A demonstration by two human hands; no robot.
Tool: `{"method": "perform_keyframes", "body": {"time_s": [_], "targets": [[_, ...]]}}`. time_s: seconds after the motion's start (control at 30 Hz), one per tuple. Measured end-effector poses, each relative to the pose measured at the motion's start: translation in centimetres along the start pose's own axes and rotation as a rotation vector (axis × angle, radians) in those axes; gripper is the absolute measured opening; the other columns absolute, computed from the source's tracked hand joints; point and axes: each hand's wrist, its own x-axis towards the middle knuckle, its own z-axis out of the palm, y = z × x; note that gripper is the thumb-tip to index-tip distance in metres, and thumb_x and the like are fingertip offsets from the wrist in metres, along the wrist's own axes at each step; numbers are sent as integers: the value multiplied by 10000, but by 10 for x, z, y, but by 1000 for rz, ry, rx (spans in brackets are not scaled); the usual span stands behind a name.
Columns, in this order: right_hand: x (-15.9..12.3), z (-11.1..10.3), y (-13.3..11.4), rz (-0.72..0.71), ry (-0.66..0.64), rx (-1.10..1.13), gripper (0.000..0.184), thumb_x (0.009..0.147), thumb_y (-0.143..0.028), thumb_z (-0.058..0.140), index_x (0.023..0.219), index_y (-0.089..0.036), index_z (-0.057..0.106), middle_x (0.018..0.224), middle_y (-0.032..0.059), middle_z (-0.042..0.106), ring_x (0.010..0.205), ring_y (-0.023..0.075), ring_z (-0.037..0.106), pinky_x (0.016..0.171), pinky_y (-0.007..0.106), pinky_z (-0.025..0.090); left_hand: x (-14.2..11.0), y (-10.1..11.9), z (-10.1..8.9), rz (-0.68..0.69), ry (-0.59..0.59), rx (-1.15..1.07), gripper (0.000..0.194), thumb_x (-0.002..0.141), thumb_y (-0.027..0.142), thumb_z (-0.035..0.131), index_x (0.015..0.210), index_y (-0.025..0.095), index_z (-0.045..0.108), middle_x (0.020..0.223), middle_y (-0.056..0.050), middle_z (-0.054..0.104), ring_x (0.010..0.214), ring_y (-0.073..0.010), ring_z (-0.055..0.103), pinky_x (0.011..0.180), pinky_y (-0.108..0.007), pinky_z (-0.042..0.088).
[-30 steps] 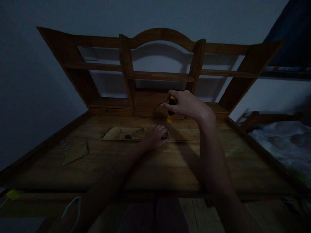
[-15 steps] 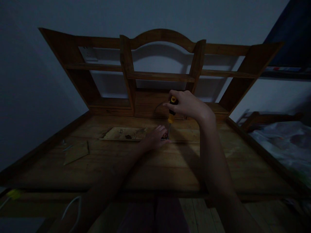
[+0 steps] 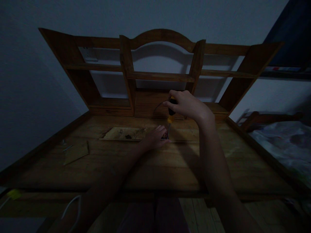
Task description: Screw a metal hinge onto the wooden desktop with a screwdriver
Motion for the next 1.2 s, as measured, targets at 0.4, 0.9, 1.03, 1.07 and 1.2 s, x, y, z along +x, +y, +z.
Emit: {"method": "perform_keyframes", "body": {"time_s": [0.4, 0.9, 1.03, 1.07, 1.2], "targets": [[-4, -7, -9, 74, -63, -73, 417, 992, -459, 557, 1263, -165, 672, 1116, 184, 790, 1013, 353, 737, 847, 417, 527, -1, -4, 4, 17, 18, -6, 347, 1037, 531, 666, 965, 227, 515, 1106, -90, 621, 1068, -283, 587, 915, -421, 518], [-8, -8, -4, 154, -58, -111, 518, 962, -552, 642, 1288, -151, 640, 1118, 196, 773, 1040, 385, 729, 816, 437, 530, -1, 0, -1, 10, 12, -13, 367, 999, 522, 716, 946, 229, 501, 1063, -73, 604, 1017, -269, 580, 832, -388, 493], [-6, -9, -3, 55, -106, -53, 431, 933, -433, 656, 1257, -150, 635, 1132, 189, 767, 1000, 350, 724, 779, 399, 511, -1, -2, 0, 3, -15, -12, 362, 954, 475, 774, 946, 229, 509, 1083, -80, 605, 1044, -283, 578, 859, -403, 502], [-5, -9, -2, 27, -107, -34, 405, 926, -397, 659, 1246, -150, 636, 1132, 186, 767, 997, 342, 722, 772, 391, 506, -1, -2, 0, 4, -19, -13, 352, 950, 456, 780, 953, 229, 511, 1098, -82, 606, 1057, -285, 578, 871, -407, 503], [-1, -3, 0, -8, -80, 25, 363, 957, -360, 653, 1266, -171, 629, 1122, 159, 764, 986, 311, 720, 765, 370, 503, -1, -3, 0, 4, -27, -17, 355, 930, 405, 806, 960, 226, 501, 1120, -83, 603, 1066, -281, 577, 890, -404, 502]]}}
